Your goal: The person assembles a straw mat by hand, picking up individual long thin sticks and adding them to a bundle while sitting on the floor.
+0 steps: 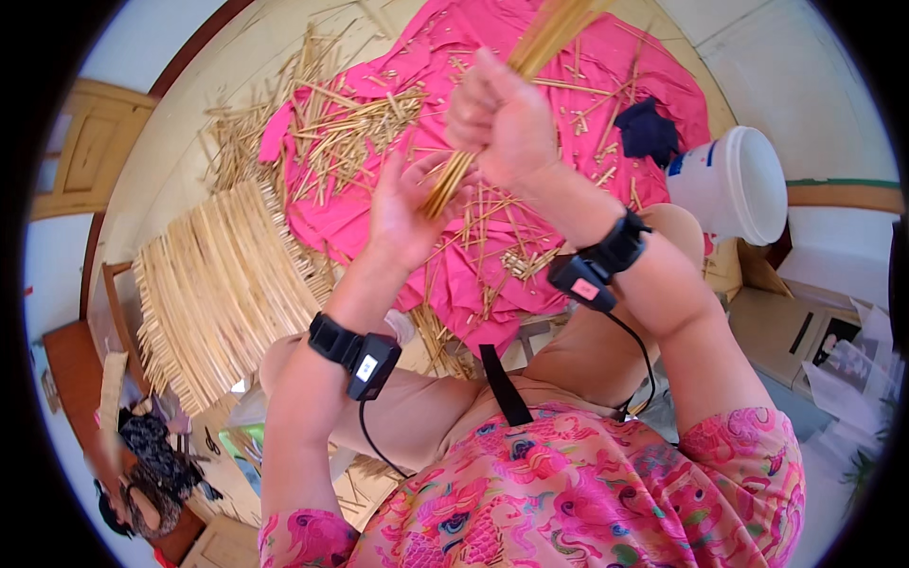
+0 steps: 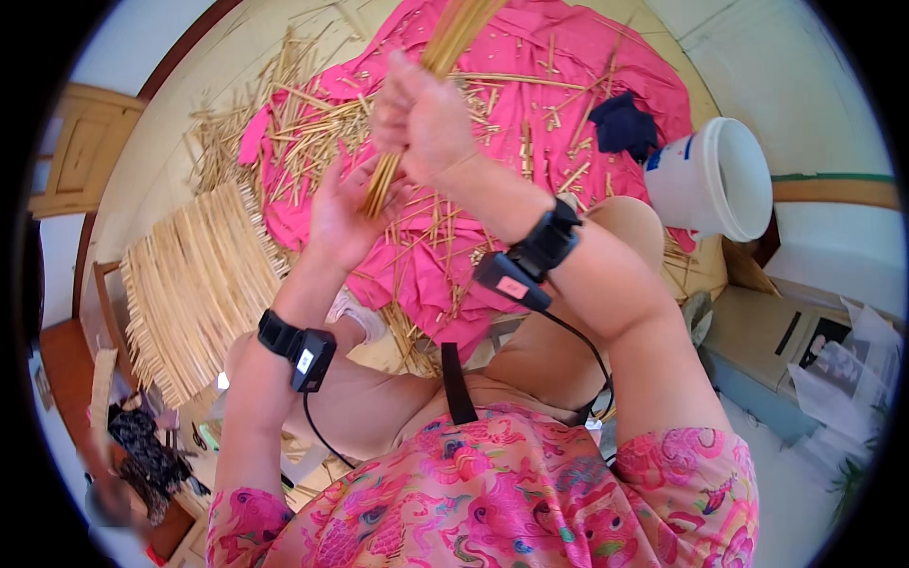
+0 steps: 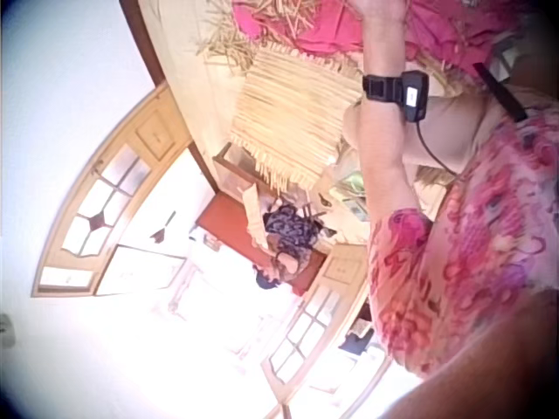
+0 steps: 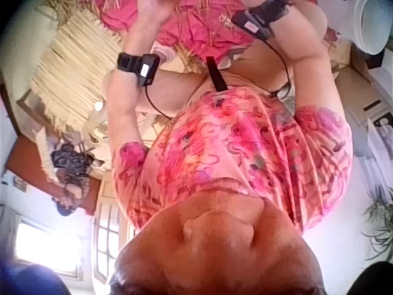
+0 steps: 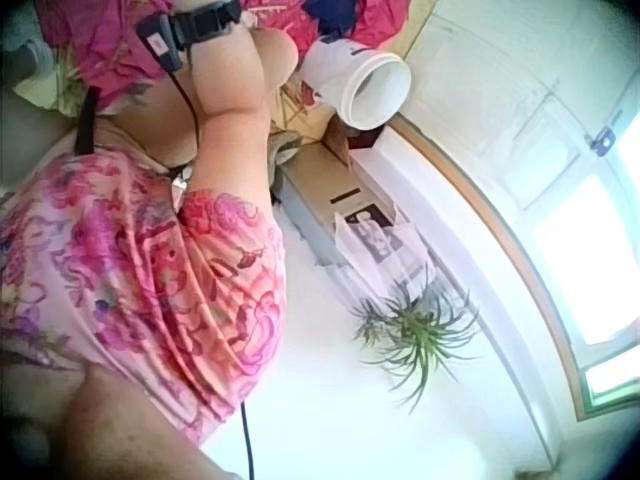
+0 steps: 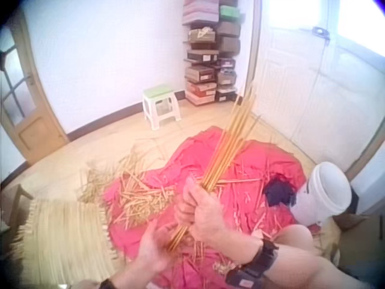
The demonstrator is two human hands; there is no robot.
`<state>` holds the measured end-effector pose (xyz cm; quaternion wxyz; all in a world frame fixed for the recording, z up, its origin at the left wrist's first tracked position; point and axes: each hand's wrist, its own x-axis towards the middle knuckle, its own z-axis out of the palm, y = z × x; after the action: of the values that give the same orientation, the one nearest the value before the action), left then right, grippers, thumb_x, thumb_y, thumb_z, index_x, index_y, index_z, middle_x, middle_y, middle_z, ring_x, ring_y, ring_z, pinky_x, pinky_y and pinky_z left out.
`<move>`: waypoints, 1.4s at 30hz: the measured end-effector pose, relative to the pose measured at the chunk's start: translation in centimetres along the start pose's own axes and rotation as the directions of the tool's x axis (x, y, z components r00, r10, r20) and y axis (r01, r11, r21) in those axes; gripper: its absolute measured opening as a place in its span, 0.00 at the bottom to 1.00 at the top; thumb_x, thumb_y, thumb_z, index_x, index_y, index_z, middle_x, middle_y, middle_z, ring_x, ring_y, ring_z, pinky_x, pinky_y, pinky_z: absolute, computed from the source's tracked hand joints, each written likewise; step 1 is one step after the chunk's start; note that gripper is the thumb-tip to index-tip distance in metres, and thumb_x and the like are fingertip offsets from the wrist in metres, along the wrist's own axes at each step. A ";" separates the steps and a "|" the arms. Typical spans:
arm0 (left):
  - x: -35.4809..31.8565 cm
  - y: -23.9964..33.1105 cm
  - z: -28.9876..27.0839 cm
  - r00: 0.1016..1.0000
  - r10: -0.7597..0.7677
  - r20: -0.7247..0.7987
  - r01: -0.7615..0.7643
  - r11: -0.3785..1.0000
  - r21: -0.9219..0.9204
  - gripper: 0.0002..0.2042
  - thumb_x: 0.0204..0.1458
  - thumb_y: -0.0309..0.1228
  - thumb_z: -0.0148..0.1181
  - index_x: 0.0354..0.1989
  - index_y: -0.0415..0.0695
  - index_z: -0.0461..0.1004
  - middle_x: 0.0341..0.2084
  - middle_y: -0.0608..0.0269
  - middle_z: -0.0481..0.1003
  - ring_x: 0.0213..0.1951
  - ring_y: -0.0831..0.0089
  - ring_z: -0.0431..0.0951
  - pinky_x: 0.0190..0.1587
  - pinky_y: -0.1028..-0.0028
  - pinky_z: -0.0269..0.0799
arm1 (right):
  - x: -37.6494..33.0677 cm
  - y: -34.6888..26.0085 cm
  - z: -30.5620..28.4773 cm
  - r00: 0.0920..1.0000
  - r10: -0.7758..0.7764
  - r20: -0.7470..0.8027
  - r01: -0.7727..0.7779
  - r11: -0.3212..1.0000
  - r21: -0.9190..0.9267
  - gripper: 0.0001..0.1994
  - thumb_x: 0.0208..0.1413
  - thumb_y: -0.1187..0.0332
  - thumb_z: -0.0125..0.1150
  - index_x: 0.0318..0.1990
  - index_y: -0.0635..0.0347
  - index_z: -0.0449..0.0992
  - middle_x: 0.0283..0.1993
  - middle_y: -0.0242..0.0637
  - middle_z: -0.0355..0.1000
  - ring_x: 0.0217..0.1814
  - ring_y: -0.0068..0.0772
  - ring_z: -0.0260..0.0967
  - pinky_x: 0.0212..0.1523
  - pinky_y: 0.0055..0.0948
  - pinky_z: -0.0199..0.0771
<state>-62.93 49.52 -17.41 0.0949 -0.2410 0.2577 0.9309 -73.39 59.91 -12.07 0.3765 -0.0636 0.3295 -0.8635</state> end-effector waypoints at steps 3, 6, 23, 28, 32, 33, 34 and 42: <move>0.6 -0.8 -1.7 0.999 -0.047 0.011 0.048 0.995 -0.087 0.30 0.57 0.55 0.32 0.47 0.37 0.62 0.39 0.53 0.70 0.41 0.64 0.72 0.46 0.68 0.69 | -0.3 1.5 0.0 0.997 -0.006 -0.071 0.002 0.998 -0.057 0.22 0.60 0.56 0.42 0.15 0.49 0.49 0.12 0.22 0.42 0.12 0.18 0.37 0.14 0.22 0.39; 0.4 -0.4 -0.6 0.981 -0.158 -0.114 0.178 0.964 0.195 0.30 0.56 0.56 0.34 0.48 0.38 0.62 0.38 0.55 0.70 0.42 0.66 0.71 0.47 0.70 0.67 | -0.5 1.2 0.1 0.997 0.029 -0.073 -0.035 0.996 -0.081 0.23 0.60 0.57 0.43 0.14 0.48 0.48 0.11 0.22 0.43 0.12 0.18 0.37 0.14 0.22 0.39; -1.9 0.5 1.5 0.874 -0.429 0.229 0.264 0.814 0.517 0.19 0.56 0.45 0.49 0.18 0.47 0.58 0.12 0.73 0.56 0.14 0.82 0.55 0.17 0.82 0.50 | -1.0 2.2 -1.4 0.904 0.381 0.195 -0.405 0.908 0.108 0.23 0.62 0.55 0.38 0.14 0.49 0.48 0.12 0.21 0.41 0.12 0.17 0.35 0.12 0.20 0.39; -1.7 0.9 0.9 0.834 -0.468 0.292 0.350 0.858 0.376 0.22 0.59 0.48 0.42 0.15 0.50 0.55 0.10 0.76 0.49 0.12 0.85 0.48 0.15 0.83 0.43 | -0.2 2.2 -1.8 0.904 0.319 0.285 -0.366 0.922 0.128 0.22 0.62 0.56 0.40 0.16 0.50 0.50 0.14 0.23 0.44 0.14 0.18 0.39 0.15 0.20 0.45; -1.7 0.9 1.1 0.912 -0.377 0.160 0.254 0.827 0.501 0.18 0.59 0.48 0.40 0.23 0.48 0.57 0.10 0.77 0.49 0.11 0.86 0.46 0.13 0.82 0.39 | -0.1 2.3 -1.3 0.967 0.245 0.062 -0.244 0.969 -0.024 0.21 0.62 0.55 0.40 0.17 0.52 0.53 0.17 0.27 0.51 0.19 0.25 0.51 0.24 0.23 0.59; -2.1 0.9 1.7 0.923 -0.365 0.125 0.252 0.816 0.520 0.19 0.60 0.48 0.39 0.21 0.49 0.56 0.09 0.76 0.49 0.11 0.86 0.46 0.12 0.82 0.38 | 0.2 2.4 -2.3 0.969 0.233 0.085 -0.224 0.969 -0.100 0.20 0.61 0.56 0.44 0.19 0.54 0.57 0.20 0.32 0.58 0.24 0.30 0.58 0.30 0.28 0.64; -2.4 0.8 2.2 0.933 -0.349 0.089 0.250 0.805 0.537 0.20 0.60 0.48 0.38 0.19 0.49 0.55 0.09 0.76 0.49 0.11 0.85 0.46 0.12 0.83 0.38 | 0.1 2.3 -2.3 0.970 0.235 0.064 -0.223 0.963 -0.149 0.20 0.60 0.56 0.45 0.19 0.55 0.57 0.21 0.33 0.60 0.24 0.30 0.59 0.30 0.28 0.64; -1.2 1.3 1.4 0.990 -0.141 -0.009 0.137 0.948 0.286 0.17 0.60 0.47 0.40 0.23 0.52 0.57 0.10 0.77 0.48 0.10 0.86 0.46 0.11 0.84 0.40 | 0.3 2.5 -3.4 0.970 0.144 -0.195 -0.232 0.790 -0.567 0.19 0.53 0.53 0.57 0.40 0.60 0.72 0.35 0.33 0.70 0.35 0.22 0.66 0.37 0.24 0.66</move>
<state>-62.82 49.08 -15.17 0.1955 -0.2371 0.3713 0.8762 -73.29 60.26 -16.25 0.3982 -0.0820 0.6100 -0.6802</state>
